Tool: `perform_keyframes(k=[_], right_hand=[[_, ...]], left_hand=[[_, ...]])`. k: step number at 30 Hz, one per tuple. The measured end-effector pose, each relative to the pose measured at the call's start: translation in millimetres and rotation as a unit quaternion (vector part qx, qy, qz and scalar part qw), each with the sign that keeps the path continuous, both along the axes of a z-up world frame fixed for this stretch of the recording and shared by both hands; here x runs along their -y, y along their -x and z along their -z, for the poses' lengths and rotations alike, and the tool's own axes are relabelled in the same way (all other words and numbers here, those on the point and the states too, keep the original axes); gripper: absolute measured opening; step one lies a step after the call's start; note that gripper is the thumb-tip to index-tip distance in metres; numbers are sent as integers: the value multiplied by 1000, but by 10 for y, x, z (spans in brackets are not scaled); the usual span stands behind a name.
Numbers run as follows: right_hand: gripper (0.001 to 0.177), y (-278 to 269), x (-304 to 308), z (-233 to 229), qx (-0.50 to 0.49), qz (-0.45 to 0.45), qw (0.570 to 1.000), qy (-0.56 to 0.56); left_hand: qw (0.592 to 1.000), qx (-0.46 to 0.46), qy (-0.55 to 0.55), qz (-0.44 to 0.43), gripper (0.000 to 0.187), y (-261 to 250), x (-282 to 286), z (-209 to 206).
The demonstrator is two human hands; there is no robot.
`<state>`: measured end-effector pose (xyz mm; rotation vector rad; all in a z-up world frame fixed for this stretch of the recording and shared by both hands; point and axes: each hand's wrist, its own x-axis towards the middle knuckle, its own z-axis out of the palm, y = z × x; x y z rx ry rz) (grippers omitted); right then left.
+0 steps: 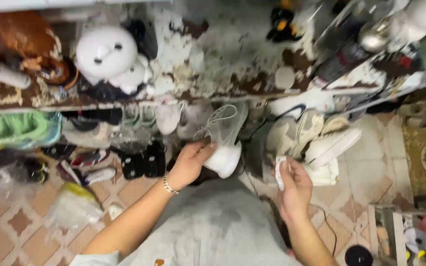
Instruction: The person wipes a white Lacoste sneaker with a white cloth, focusing on the heel, sides, and toe box. The person repeatedly rubs the shoe's surface and rotates it to access different areas, then places it back on a shelf.
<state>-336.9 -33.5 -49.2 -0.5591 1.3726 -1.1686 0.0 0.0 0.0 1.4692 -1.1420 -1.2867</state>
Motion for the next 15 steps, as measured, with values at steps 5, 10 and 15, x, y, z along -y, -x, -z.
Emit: perform_keyframes(k=[5, 10, 15], right_hand=[[29, -248, -390, -242, -84, -86, 991, 66], [47, -453, -969, -521, -170, -140, 969, 107], [22, -738, -1506, -956, -257, -240, 896, 272]], left_hand=[[994, -99, -45, -11, 44, -50, -926, 506], [997, -37, 20, 65, 37, -79, -1465, -60], [997, 9, -17, 81, 45, -230, -1976, -169]])
